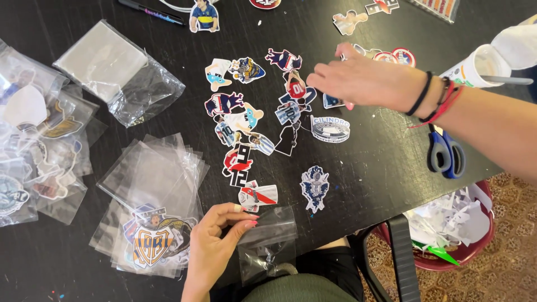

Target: The person picks up stickers from a table and inserts them into small plastic bags.

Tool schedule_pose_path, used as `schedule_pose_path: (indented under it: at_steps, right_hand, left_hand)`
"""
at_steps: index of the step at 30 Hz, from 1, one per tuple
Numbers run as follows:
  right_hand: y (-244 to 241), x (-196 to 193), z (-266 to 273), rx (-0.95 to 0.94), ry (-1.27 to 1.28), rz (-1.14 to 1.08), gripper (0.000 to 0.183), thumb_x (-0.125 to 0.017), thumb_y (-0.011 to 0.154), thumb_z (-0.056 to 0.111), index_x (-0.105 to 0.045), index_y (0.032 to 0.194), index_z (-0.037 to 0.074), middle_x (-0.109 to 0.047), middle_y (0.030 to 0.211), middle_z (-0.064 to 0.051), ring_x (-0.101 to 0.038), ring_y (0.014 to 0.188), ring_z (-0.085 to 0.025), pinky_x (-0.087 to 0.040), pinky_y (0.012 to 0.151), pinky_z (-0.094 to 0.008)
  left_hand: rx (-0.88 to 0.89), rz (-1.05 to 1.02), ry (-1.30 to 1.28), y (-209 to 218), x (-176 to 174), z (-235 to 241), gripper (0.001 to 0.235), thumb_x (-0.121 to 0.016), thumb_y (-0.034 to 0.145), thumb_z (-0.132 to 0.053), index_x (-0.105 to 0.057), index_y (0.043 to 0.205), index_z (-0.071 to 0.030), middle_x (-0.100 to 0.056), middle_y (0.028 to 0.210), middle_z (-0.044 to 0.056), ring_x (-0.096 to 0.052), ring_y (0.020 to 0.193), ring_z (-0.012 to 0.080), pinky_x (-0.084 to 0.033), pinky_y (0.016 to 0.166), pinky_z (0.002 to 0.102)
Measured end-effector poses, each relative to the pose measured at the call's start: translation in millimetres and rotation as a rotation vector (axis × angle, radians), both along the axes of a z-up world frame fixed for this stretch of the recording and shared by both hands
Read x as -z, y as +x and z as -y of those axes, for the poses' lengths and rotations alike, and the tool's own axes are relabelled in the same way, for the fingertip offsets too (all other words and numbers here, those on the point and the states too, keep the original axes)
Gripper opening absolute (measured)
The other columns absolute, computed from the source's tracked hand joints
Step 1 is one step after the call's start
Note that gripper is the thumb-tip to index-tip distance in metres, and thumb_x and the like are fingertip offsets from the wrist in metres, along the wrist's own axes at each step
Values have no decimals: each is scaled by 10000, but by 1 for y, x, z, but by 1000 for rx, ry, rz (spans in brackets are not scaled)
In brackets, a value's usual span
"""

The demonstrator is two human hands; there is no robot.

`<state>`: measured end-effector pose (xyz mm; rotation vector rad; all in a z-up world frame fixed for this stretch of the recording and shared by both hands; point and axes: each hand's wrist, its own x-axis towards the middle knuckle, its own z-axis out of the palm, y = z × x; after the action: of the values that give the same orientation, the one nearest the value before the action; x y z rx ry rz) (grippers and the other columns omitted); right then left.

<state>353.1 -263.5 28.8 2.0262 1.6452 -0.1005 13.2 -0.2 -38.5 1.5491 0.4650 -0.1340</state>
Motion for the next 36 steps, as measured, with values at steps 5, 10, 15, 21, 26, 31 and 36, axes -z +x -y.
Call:
schedule_pose_path:
  at_steps: [5, 10, 15, 21, 26, 31, 36]
  right_hand:
    - [13, -24, 6, 728, 416, -665, 888, -900, 732, 186, -428, 1469, 33, -615, 1352, -228, -625, 1236, -322, -468, 1034, -459]
    - [-28, -32, 5, 1321, 495, -588, 793, -824, 867, 287, -399, 1480, 19, -606, 1357, -179, -625, 1153, -300, -514, 999, -436]
    - [-34, 41, 34, 1267, 767, -419, 1000, -925, 755, 496, -383, 1435, 2, -602, 1328, -214, -635, 1137, -307, -481, 922, -469]
    - [-32, 44, 26, 1408, 806, -443, 905, -895, 820, 440, -347, 1469, 127, -669, 1052, 17, -607, 1002, -204, -284, 1010, -464]
    - [-38, 18, 19, 1289, 779, -577, 917, -908, 772, 345, -412, 1500, 91, -605, 1236, -125, -570, 1154, -253, -452, 972, -408]
    - [-26, 11, 36, 915, 486, -541, 1316, -892, 644, 424, -116, 1661, 112, -427, 1617, -118, -215, 1531, -374, -139, 1184, -638]
    - [-17, 22, 41, 774, 489, -566, 1169, -865, 752, 326, -162, 1668, 148, -559, 1460, 24, -292, 1459, -237, -96, 1169, -484]
  left_hand:
    - [2, -42, -13, 1, -5, 0, 218, -823, 835, -68, -723, 1029, -69, -904, 892, 86, -852, 861, 133, -659, 804, 229]
    - [26, -7, 24, 1, -3, 0, 218, -830, 830, -93, -720, 1019, -83, -907, 883, 67, -859, 825, 128, -657, 795, 228]
    - [36, 5, 88, 0, 0, 1, 224, -846, 822, -139, -721, 1005, -107, -910, 871, 23, -845, 854, 85, -630, 818, 218]
    - [15, 24, 57, -2, 1, 2, 220, -837, 831, -114, -707, 1006, -93, -906, 874, 56, -841, 854, 96, -636, 808, 217]
    - [17, 54, 54, -3, 3, 2, 218, -824, 839, -93, -705, 1021, -84, -897, 877, 59, -846, 839, 112, -654, 799, 220]
    - [26, 47, 92, -3, 2, 2, 218, -835, 834, -119, -701, 1005, -98, -900, 867, 42, -842, 850, 93, -623, 820, 217]
    - [40, 50, 150, -4, 0, 3, 221, -843, 829, -150, -704, 999, -125, -906, 860, 1, -840, 863, 68, -611, 843, 215]
